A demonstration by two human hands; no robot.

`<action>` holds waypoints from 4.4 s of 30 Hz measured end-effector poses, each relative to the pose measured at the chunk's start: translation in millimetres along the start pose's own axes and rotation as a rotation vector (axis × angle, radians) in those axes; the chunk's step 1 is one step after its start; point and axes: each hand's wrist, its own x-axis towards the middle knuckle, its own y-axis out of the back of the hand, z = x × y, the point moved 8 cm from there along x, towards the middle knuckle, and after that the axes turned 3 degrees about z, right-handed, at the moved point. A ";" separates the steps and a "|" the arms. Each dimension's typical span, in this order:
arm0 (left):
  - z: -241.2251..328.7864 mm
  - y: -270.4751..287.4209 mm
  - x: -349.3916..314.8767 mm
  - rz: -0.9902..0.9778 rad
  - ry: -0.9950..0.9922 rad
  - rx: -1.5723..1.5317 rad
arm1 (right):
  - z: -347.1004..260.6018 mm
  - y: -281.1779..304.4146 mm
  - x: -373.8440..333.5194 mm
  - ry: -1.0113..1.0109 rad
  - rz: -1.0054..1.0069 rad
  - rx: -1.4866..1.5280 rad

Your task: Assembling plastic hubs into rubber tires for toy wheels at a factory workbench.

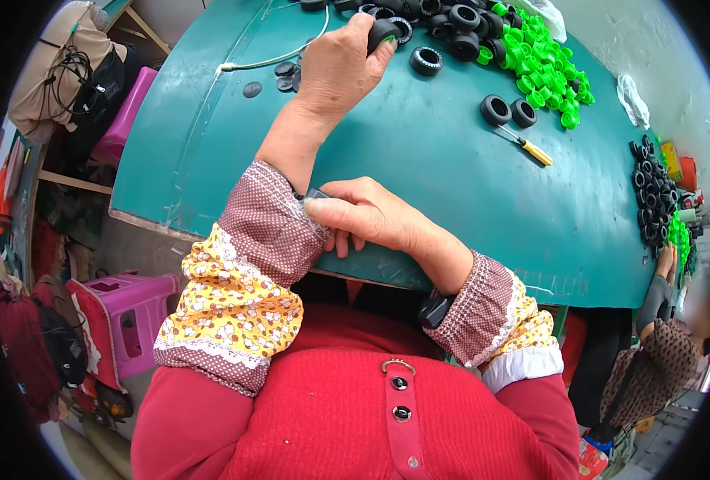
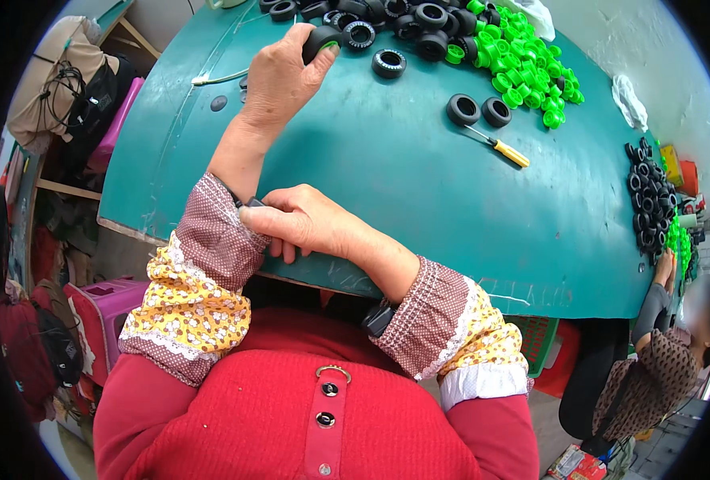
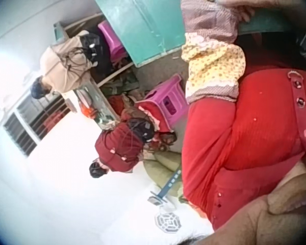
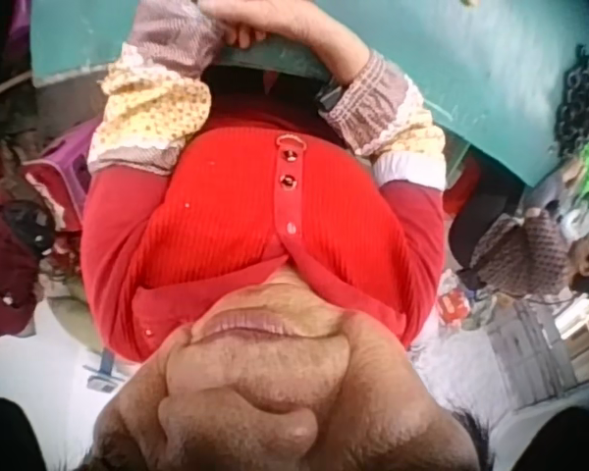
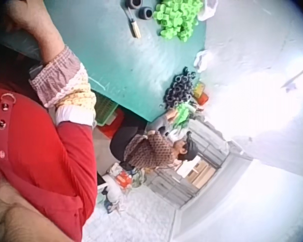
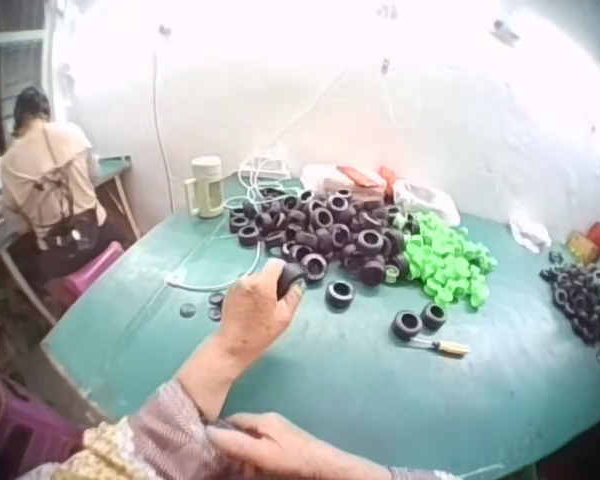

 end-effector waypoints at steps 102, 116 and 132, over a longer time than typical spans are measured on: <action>-15.5 -46.9 -85.3 -0.528 0.918 -1.218 | -5.4 122.0 -24.0 0.423 0.835 -0.206; 14.1 -52.7 -91.4 -0.781 0.835 -1.414 | -25.2 108.9 -36.2 0.659 0.930 -0.463; 5.2 -55.7 -92.1 -0.850 0.853 -1.218 | -25.9 112.1 -32.7 0.613 0.766 -0.481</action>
